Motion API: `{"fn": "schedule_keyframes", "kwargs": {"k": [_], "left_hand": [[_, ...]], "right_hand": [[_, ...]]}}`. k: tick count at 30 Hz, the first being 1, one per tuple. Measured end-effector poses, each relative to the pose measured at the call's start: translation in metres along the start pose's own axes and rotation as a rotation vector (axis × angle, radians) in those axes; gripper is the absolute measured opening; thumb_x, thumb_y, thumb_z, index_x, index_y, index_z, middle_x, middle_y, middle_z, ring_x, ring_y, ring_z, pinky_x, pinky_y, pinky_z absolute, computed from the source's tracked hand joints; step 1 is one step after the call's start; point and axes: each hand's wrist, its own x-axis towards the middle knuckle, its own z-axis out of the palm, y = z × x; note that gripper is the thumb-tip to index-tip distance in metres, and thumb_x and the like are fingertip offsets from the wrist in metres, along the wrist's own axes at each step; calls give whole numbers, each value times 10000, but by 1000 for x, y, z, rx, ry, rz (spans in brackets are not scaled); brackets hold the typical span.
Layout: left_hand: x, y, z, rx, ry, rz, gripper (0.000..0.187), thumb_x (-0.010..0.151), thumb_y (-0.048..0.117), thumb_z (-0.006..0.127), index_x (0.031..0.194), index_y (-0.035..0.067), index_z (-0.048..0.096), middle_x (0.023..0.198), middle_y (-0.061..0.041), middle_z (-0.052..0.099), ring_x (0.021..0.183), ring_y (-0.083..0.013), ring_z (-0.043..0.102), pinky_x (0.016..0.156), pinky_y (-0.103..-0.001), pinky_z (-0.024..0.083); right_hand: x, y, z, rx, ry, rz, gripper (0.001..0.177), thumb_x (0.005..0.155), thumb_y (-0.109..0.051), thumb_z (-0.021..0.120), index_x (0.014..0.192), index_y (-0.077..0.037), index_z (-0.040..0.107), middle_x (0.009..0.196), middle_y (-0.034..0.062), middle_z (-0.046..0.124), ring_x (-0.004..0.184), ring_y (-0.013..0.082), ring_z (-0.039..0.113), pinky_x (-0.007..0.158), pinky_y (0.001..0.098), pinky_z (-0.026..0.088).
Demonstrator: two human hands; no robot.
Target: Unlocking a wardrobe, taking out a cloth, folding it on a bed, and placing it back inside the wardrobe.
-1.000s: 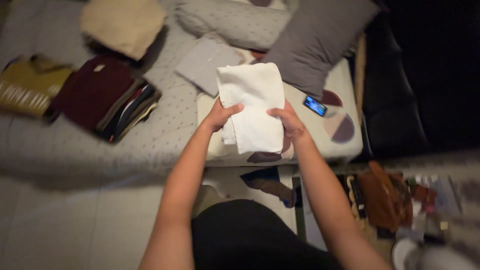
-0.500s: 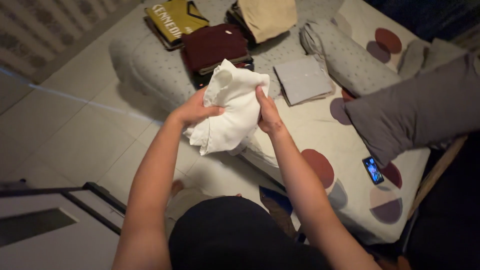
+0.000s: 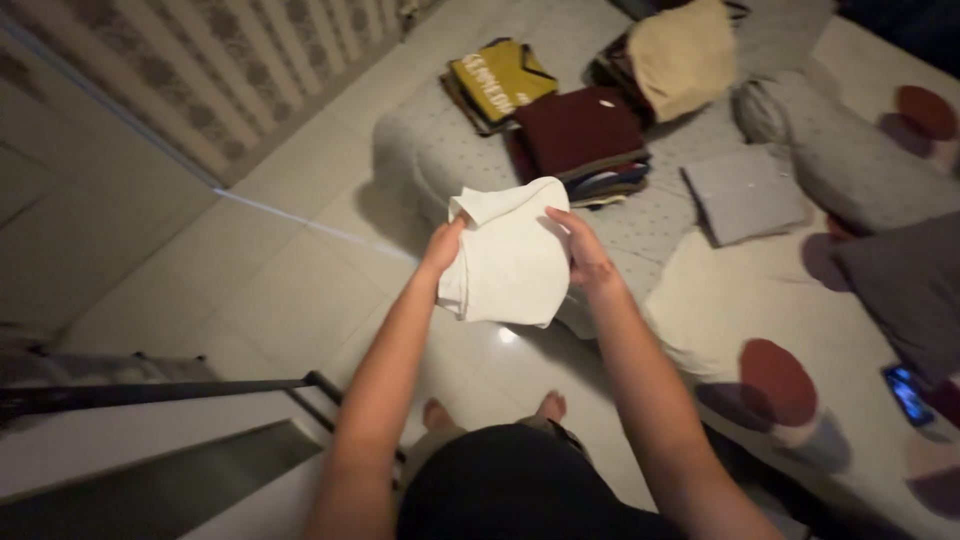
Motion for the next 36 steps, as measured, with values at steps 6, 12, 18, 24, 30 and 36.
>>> {"fn": "schedule_keyframes", "kwargs": {"k": [6,12,18,24,30,36], "left_hand": [[-16,49,-53,-278,46,126,804,901,404,846,1483,-18,488,1489,-242,516,1417,-358,464,1220,-508,328],[75,-5,-97,-300,102,66,687,857,371,904,1379,33,612,1320,-183,659,1267,-290,612,1126,-475,440],[95,24,-141,-654,-87,-156,759,836,581,829,1375,87,626,1322,-153,677,1200,-310,653,1116,-474,444],[202,24,-156,-664,-25,136,563,884,291,829,1380,110,631,1258,-142,713,1137,-278,690,1010,-445,539],[255,51,-154,-674,-155,94,1091,780,857,697,1573,155,435,1552,-166,491,1360,-377,537,1160,-517,419],[283,183,-120,-411,-47,-78,1012,743,521,936,1494,45,450,1317,-182,621,1234,-324,612,1064,-479,499]], "right_hand": [[4,10,81,-149,-134,-156,927,790,-299,858,1583,-294,378,1442,194,548,1293,393,584,1012,637,491],[93,31,100,-351,-5,-172,602,872,-273,858,1382,-87,599,1126,184,696,1045,330,701,848,573,582],[116,-52,187,-200,-131,-273,663,846,-138,839,1434,-114,534,1239,218,635,1112,386,640,918,604,525],[230,-101,201,-201,-241,-301,655,867,-87,816,1449,-124,518,1244,175,644,1065,333,675,895,546,582],[232,-172,225,-134,-244,-305,672,894,-188,820,1478,-141,491,1258,194,634,1069,335,671,898,567,588],[298,-183,209,-209,-63,-246,664,859,-217,836,1444,-115,539,1169,198,655,1006,317,690,831,531,607]]}}
